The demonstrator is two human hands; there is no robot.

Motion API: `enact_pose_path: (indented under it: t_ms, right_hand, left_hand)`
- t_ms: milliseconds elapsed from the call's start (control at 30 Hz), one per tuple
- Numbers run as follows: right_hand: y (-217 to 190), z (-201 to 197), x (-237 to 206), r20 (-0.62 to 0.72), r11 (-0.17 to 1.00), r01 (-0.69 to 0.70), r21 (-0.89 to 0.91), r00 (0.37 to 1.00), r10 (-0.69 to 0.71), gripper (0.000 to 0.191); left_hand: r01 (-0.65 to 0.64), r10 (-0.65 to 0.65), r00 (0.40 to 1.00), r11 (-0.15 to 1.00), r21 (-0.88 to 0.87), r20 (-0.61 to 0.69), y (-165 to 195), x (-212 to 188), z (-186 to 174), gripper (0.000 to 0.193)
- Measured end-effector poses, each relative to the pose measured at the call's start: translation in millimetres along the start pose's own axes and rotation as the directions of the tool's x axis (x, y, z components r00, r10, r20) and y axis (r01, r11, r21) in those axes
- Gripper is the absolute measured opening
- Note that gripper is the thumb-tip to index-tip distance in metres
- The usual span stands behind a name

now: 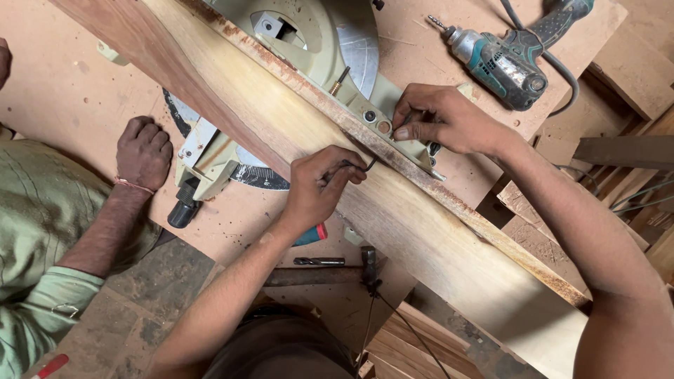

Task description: The person uses a hex key to tighten screws on a wooden plank clamped to a miter saw table. They repeatedly insert the hex key into screw heads and turn it to secure the wood in place.

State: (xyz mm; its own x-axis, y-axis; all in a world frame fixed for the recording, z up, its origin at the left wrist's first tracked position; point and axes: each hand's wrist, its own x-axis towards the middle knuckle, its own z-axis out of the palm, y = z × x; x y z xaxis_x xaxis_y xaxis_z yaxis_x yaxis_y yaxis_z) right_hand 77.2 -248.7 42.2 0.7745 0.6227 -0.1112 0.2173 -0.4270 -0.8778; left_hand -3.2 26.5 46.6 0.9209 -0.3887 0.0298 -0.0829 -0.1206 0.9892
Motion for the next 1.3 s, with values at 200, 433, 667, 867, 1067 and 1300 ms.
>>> enact_pose_path:
  t_ms: [200, 433, 667, 867, 1067, 1300]
  right_hand:
    - [0, -1, -1, -0.002, 0.999, 0.014, -0.034, 1.000, -0.014, 0.026]
    - [-3, -4, -2, -0.005, 0.999, 0.028, -0.030, 1.000, -0.028, 0.028]
    - [-7, -5, -3, 0.005, 0.998, -0.064, -0.018, 0.998, 0.065, 0.029]
    - [-5, -4, -2, 0.000, 0.999, -0.034, 0.008, 0.999, 0.034, 0.029]
    - [-3, -3, -2, 0.001, 0.999, -0.029, -0.033, 1.000, 0.029, 0.029]
    - [-1, -1, 0, -0.003, 0.999, 0.023, -0.035, 1.000, -0.023, 0.027]
  left_hand:
    - [-0.018, 0.018, 1.000, 1.000, 0.020, 0.018, 1, 3, -2, 0.012]
    - [0.004, -0.004, 1.000, 1.000, -0.019, 0.023, -3, 5, -4, 0.013]
    - [-0.010, 0.010, 1.000, 1.000, -0.024, -0.007, 2, 8, -1, 0.011]
    - [-0.034, 0.036, 0.998, 0.999, 0.028, -0.049, 4, 4, 5, 0.011]
    - [0.077, -0.080, 0.992, 0.996, -0.035, -0.098, 2, 2, 9, 0.013]
    - [0.025, -0.029, 0.985, 0.999, -0.028, -0.169, 7, -3, 22, 0.014]
